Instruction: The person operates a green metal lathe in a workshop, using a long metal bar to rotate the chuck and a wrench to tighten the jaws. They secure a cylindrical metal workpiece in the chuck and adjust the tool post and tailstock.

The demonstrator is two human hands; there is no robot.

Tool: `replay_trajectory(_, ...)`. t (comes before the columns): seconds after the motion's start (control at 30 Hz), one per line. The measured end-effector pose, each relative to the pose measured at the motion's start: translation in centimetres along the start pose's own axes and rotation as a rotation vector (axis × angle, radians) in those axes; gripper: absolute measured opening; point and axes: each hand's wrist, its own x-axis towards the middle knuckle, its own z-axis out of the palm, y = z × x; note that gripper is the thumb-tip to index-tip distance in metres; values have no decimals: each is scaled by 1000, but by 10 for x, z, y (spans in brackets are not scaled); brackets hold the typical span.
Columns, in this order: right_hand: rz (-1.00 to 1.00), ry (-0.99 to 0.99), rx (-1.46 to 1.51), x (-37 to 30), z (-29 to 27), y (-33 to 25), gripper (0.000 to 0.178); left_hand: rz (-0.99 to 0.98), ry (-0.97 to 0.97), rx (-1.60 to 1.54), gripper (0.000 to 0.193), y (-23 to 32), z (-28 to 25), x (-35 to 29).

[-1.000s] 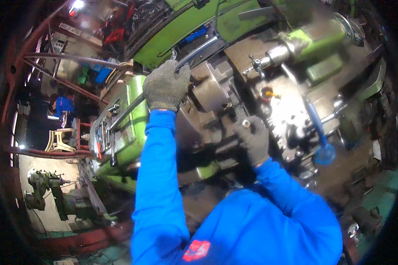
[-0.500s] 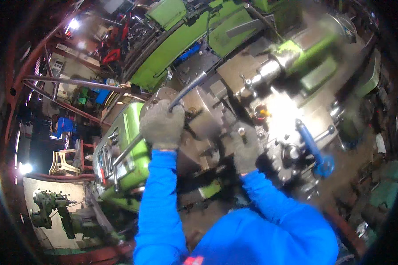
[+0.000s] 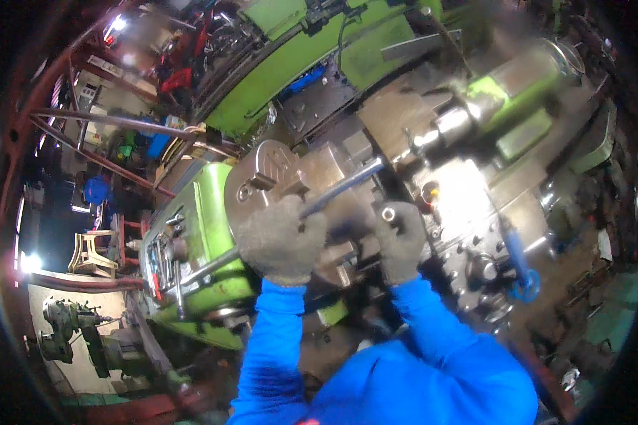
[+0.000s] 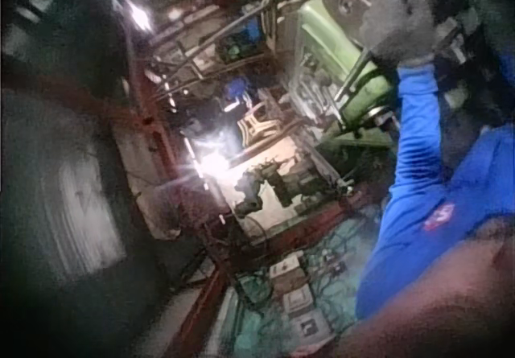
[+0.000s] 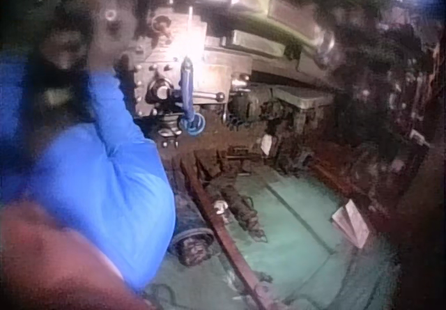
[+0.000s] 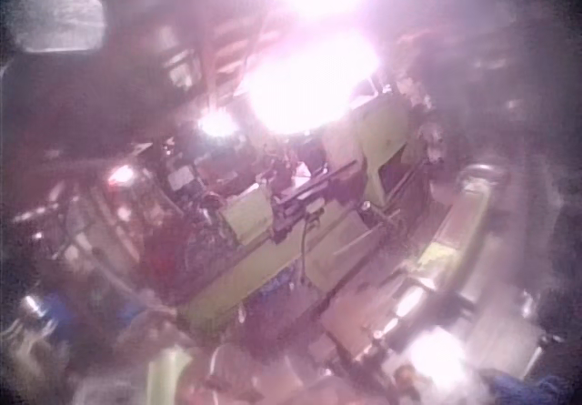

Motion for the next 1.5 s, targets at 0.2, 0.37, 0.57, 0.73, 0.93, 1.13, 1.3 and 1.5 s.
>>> replay_trajectory(0.2,223,-118,-54,-21,-12,-20,34,1,-37,56,15,6,-1,-2)
replay_trajectory(0.37,125,-142,-103,-22,-14,-26,35,-2,-40,55,15,6,-2,1)
replay_trajectory(0.57,71,-147,-142,-18,-18,-19,35,-3,-24,20,14,3,3,-2)
replay_trajectory(0.73,87,-109,-114,-15,-14,-20,29,22,9,-12,13,2,2,0)
replay_trajectory(0.93,121,74,-3,12,6,10,32,23,-16,-71,12,-3,1,6)
replay_trajectory(1.13,252,215,115,48,21,50,37,37,-41,-82,9,-7,-2,21)
replay_trajectory(1.3,215,192,121,64,34,70,37,32,-50,-147,10,-13,1,34)
replay_trajectory(1.5,185,140,8,71,40,74,38,39,-69,-123,12,-23,6,43)
